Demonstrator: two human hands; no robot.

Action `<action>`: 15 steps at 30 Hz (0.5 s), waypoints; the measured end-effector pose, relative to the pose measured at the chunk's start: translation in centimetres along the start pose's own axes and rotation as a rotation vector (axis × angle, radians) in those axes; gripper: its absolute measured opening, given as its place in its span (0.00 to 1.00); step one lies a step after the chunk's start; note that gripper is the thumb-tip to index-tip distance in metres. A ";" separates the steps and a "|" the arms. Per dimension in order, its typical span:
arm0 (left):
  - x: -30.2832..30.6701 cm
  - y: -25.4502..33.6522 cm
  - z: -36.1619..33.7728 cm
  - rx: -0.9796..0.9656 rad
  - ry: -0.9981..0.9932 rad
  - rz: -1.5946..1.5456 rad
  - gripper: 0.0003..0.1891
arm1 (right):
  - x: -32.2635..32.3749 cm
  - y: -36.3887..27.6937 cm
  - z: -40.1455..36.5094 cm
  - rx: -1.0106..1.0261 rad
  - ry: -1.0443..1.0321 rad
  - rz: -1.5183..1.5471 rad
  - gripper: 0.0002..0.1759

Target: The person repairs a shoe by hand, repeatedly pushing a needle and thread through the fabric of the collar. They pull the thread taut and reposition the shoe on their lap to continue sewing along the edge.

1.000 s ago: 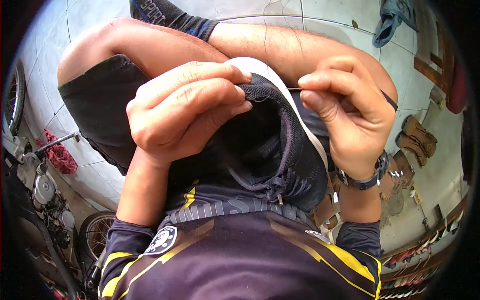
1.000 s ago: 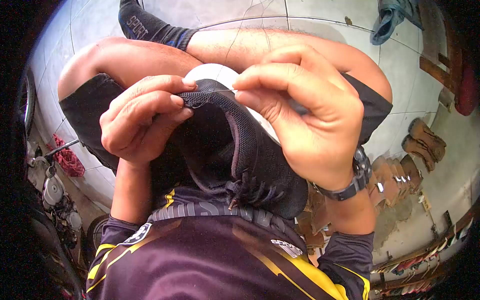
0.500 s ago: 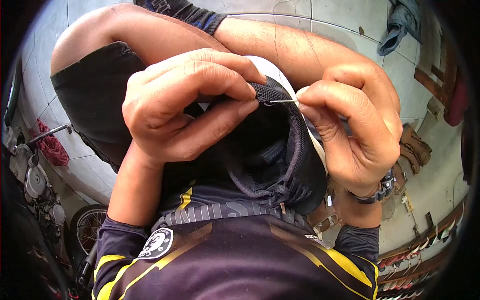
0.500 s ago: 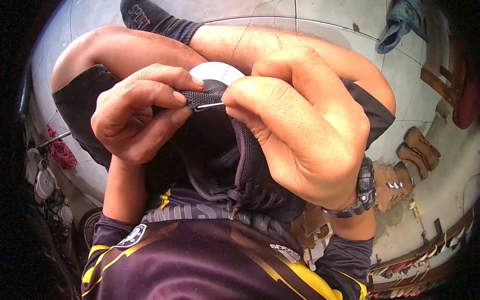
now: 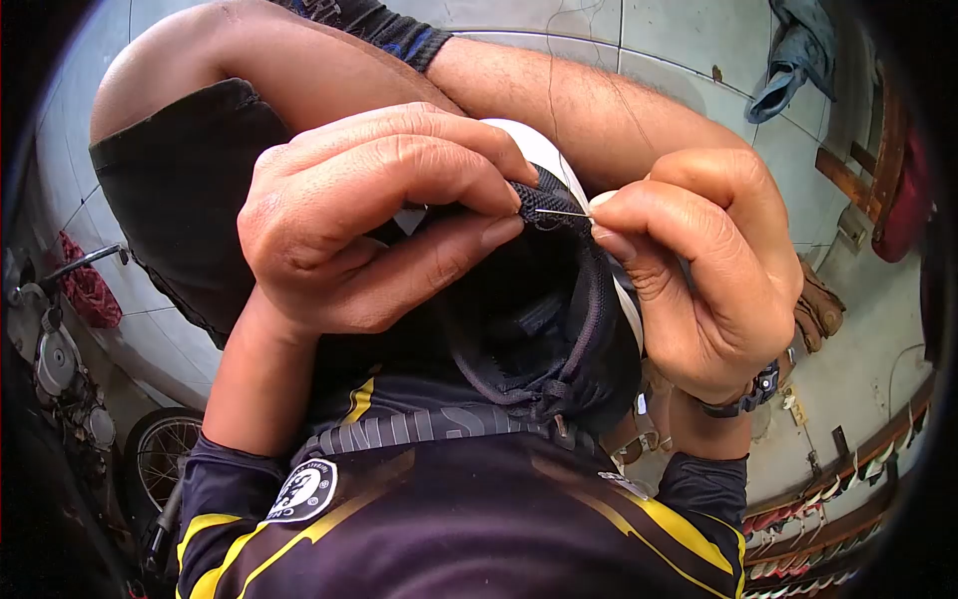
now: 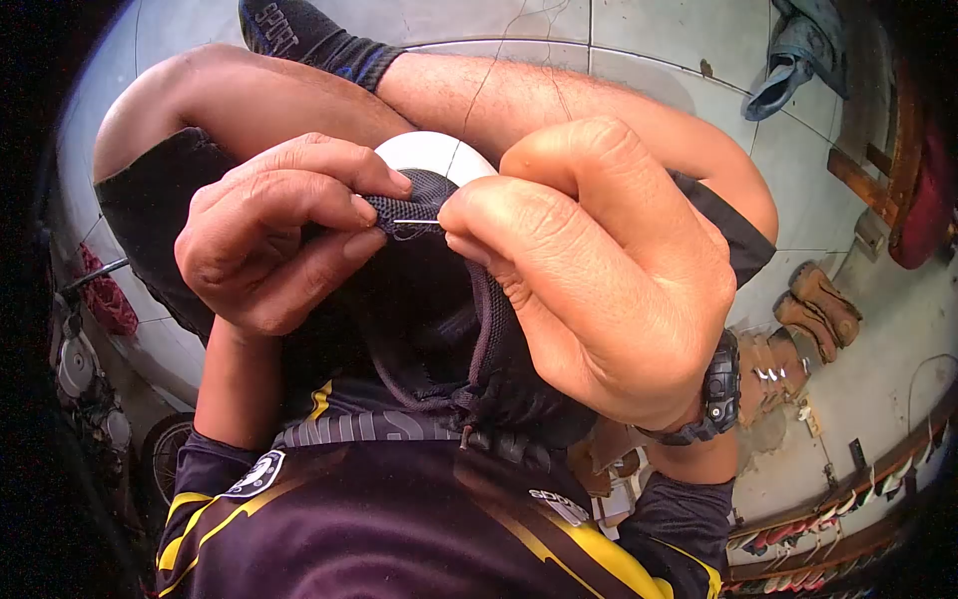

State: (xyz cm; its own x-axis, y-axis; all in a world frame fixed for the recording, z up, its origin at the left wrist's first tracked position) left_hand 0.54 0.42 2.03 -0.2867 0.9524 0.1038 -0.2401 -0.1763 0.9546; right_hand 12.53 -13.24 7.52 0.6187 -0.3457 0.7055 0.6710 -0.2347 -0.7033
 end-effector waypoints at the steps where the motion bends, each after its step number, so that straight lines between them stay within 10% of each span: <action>1: 0.0 0.0 0.0 -0.010 0.004 0.011 0.10 | 0.0 -0.1 0.1 -0.003 -0.008 0.005 0.10; 15: 0.0 0.1 -0.1 -0.005 0.012 0.010 0.10 | 0.2 -1.0 1.1 0.048 -0.053 -0.080 0.12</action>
State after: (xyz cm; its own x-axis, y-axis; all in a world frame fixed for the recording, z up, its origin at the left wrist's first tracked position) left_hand 0.43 0.43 2.07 -0.2998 0.9477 0.1097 -0.2421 -0.1868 0.9521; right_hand 12.46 -12.13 8.44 0.5824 -0.2784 0.7637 0.7369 -0.2157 -0.6406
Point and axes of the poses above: each hand's wrist, its own z-axis towards the middle knuckle, its own x-axis out of the back of the hand, y = z × x, the point moved 6 cm from there along z, towards the middle knuckle, and after that the axes turned 3 degrees about -z, right-handed, at the moved point
